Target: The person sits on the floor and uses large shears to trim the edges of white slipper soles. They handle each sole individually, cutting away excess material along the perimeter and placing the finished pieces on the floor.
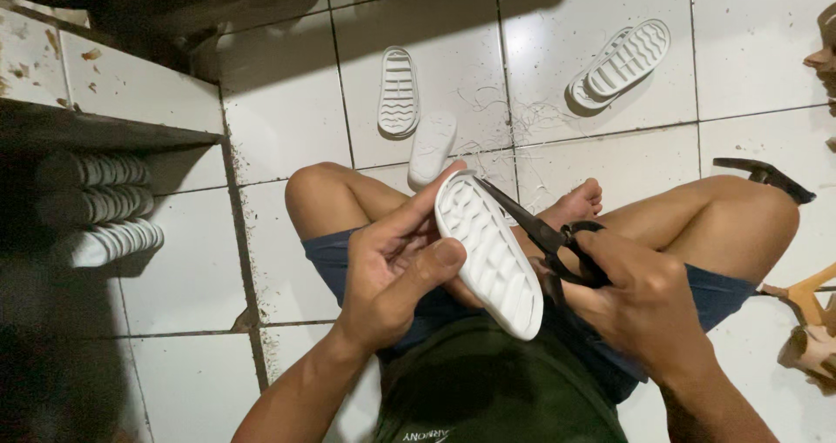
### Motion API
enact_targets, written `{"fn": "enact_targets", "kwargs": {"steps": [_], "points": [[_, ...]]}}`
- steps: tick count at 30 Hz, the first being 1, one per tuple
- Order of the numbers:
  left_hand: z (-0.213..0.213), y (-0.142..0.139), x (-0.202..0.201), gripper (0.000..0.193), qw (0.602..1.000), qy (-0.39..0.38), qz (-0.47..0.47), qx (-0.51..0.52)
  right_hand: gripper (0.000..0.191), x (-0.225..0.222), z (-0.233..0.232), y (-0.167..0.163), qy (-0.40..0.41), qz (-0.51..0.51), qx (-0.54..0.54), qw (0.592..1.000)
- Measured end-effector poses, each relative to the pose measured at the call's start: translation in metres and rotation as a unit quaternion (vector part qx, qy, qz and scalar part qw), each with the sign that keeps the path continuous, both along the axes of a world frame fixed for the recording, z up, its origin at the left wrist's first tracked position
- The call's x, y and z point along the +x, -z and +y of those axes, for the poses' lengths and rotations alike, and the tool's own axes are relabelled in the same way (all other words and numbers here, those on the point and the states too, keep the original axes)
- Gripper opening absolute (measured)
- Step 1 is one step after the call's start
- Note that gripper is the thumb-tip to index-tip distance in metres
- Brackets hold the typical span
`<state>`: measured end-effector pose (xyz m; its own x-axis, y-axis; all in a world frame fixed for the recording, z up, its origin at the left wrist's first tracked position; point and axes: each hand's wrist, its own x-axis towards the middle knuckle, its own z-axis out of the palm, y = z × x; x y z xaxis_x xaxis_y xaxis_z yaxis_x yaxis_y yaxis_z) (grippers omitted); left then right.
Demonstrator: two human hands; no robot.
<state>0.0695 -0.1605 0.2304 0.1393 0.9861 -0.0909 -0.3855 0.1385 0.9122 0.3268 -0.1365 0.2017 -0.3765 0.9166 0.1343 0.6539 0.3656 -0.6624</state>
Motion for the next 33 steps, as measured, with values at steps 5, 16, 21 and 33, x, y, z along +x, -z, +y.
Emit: {"fn": "enact_targets", "kwargs": {"steps": [5, 16, 21, 33], "points": [[-0.004, -0.004, -0.005, 0.076, 0.999, 0.026, -0.016, -0.033, 0.036, 0.004, 0.005, 0.002, -0.043, -0.019, 0.047, 0.998], [-0.001, -0.014, -0.013, 0.061, 0.994, 0.088, 0.051, -0.036, 0.043, 0.016, 0.014, -0.003, -0.058, -0.068, 0.058, 0.994], [0.001, -0.015, -0.020, 0.053, 0.985, 0.111, 0.133, -0.020, 0.036, 0.022, 0.020, -0.010, -0.075, -0.031, 0.014, 0.997], [0.012, -0.026, -0.018, 0.063, 0.981, 0.162, 0.043, -0.094, 0.038, 0.014, 0.024, -0.013, -0.062, -0.076, 0.089, 0.991]]}}
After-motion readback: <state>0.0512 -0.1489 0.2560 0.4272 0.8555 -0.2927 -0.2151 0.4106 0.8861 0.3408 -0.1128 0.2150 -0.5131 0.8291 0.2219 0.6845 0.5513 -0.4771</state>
